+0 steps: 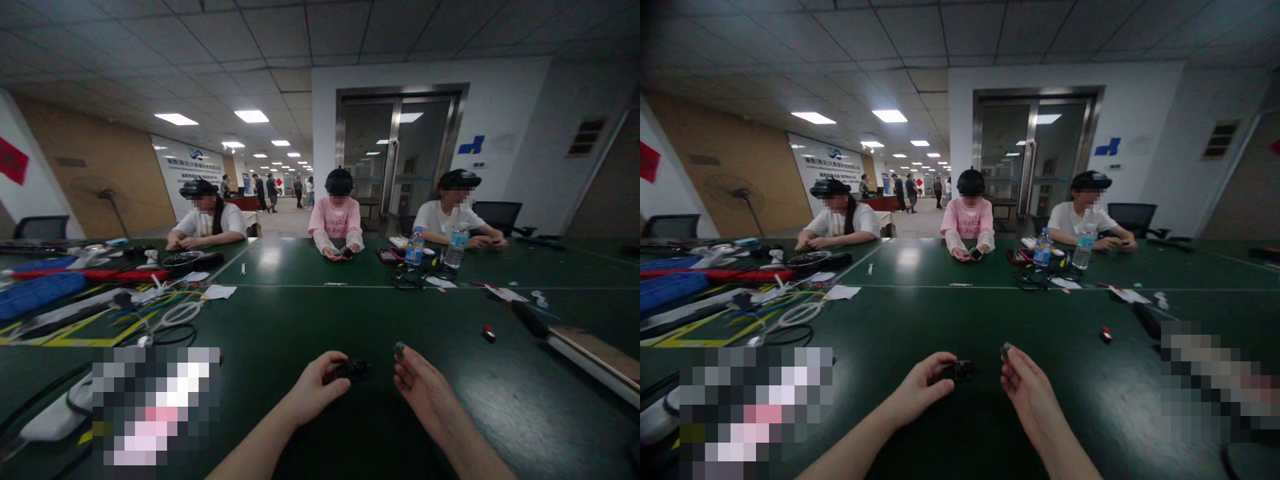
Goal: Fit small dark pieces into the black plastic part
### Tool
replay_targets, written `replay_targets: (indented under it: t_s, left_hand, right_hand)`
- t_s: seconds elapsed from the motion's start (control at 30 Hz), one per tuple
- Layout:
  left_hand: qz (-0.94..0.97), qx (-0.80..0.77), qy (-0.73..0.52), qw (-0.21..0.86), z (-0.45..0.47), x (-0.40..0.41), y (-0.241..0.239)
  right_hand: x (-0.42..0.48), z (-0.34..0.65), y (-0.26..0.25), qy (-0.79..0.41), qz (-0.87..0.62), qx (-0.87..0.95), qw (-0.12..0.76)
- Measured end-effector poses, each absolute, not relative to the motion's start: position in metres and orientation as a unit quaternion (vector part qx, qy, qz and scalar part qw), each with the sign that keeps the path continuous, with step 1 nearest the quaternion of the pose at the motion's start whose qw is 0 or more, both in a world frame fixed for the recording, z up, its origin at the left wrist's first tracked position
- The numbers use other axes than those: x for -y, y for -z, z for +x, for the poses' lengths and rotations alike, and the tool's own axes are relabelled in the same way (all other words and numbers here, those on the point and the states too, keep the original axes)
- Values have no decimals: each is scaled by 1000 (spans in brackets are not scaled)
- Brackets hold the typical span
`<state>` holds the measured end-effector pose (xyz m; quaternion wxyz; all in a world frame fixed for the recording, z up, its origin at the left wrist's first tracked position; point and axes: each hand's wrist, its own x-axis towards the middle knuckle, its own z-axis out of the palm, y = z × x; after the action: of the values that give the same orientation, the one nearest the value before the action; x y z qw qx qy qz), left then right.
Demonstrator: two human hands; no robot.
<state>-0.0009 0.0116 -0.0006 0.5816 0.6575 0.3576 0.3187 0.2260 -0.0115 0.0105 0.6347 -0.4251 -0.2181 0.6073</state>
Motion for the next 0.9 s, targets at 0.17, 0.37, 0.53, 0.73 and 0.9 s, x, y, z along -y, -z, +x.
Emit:
replay_targets:
  t_s: [0.17, 0.37, 0.53, 0.73, 0.9]
  left_hand:
    - [657, -336, -315, 596, -1, -11, 0]
    - [661, -355, -313, 582, -1, -8, -4]
    - [664, -365, -305, 577, 2, -7, -9]
    - [675, -342, -315, 573, 4, -8, -6]
    - [675, -349, -304, 575, 3, -9, -3]
  right_hand:
    - [11, 227, -12, -620, -412, 190, 640]
    - [12, 225, -15, -644, -397, 156, 635]
    - [12, 226, -14, -656, -389, 153, 629]
    - [13, 224, -14, -662, -386, 162, 621]
    - [13, 221, -15, -664, -380, 176, 620]
